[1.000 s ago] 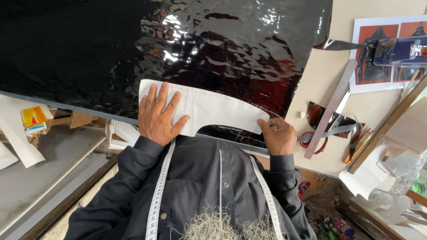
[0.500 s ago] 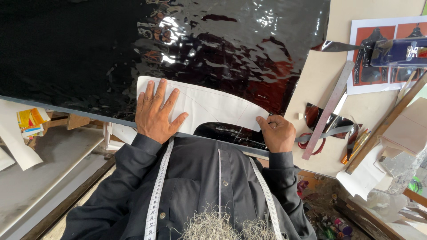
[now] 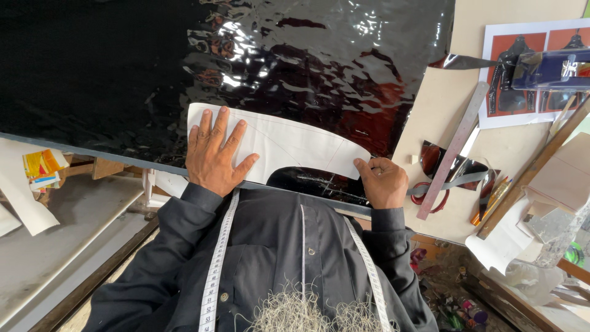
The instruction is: The person uses a ruler and chalk to mark a white paper template on a black glossy sheet, then cuts the sheet along the marked lines with scissors. The person repeats the process with a second template, marking and cutting the material.
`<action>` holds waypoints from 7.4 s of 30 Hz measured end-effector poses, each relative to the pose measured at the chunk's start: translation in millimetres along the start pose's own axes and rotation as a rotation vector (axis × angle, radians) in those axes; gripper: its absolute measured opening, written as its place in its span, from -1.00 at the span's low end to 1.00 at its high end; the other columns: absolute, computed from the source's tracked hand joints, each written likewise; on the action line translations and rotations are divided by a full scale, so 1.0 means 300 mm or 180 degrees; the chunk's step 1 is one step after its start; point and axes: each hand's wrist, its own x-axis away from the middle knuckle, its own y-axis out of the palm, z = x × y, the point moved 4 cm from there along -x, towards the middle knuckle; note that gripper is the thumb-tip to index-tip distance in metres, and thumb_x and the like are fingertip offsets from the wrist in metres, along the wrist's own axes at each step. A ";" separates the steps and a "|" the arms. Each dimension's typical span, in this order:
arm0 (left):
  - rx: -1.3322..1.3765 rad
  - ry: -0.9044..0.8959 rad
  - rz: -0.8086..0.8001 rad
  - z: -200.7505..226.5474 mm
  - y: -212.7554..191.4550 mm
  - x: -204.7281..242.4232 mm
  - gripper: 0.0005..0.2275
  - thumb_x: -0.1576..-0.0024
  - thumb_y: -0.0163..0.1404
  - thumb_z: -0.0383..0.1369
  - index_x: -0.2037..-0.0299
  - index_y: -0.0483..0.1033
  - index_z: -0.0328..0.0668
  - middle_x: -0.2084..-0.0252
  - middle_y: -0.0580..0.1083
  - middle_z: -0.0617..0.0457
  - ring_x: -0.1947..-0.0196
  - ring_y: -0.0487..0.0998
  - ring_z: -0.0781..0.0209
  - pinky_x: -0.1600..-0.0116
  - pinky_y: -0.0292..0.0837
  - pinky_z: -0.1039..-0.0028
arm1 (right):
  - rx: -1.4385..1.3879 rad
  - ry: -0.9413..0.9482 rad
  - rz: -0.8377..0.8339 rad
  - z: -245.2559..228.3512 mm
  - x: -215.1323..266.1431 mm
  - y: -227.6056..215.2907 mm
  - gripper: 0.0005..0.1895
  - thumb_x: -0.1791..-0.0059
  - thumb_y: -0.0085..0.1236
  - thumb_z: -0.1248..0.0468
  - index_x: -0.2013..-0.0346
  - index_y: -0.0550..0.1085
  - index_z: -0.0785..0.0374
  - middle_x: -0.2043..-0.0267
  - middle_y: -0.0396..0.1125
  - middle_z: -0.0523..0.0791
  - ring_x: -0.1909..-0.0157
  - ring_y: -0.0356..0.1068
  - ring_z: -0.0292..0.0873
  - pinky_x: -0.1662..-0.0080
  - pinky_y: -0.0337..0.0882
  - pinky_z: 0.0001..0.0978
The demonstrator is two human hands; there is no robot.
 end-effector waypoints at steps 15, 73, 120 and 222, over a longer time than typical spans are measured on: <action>-0.0475 -0.0504 0.0279 0.184 -0.073 -0.093 -0.36 0.07 0.26 0.02 -0.07 0.49 -0.36 -0.16 0.25 -0.25 -0.06 0.28 -0.24 0.26 0.48 0.14 | 0.1080 -0.0285 -0.0068 -0.045 0.016 -0.040 -0.51 0.14 0.35 -0.19 0.37 0.55 0.19 0.46 0.46 -0.05 0.33 0.49 0.06 0.26 0.41 -0.10; -0.1078 -0.1082 -0.0542 0.192 -0.014 -0.039 -0.26 -0.06 -0.22 0.37 -0.46 0.13 0.42 -0.46 -0.10 -0.61 -0.42 -0.06 -0.46 -0.18 0.13 0.02 | -0.0419 -0.3327 -0.0939 -0.710 -0.022 0.278 -0.82 0.07 0.31 0.42 0.16 0.63 0.25 0.32 0.48 -0.10 0.40 0.49 -0.29 0.30 0.48 -0.50; -0.0817 -0.1073 -0.0409 0.184 0.003 -0.035 -0.24 -0.05 -0.14 0.36 -0.48 0.15 0.40 -0.46 -0.17 -0.65 -0.44 -0.11 -0.48 -0.22 0.13 -0.02 | -0.0406 -0.2382 -0.0383 -0.388 -0.062 0.087 -0.81 0.09 0.37 0.39 0.20 0.63 0.34 0.36 0.47 -0.10 0.38 0.47 -0.33 0.27 0.48 -0.52; -0.0416 -0.0943 0.0197 0.176 0.087 0.015 -0.21 -0.03 0.12 0.25 -0.45 0.30 0.16 -0.54 -0.24 -0.52 -0.51 -0.28 -0.45 -0.32 -0.10 -0.16 | 0.1786 0.0026 0.0001 0.448 -0.035 -0.352 -0.48 0.14 0.22 -0.29 0.31 0.68 0.06 0.45 0.52 -0.04 0.28 0.53 0.06 0.19 0.46 -0.12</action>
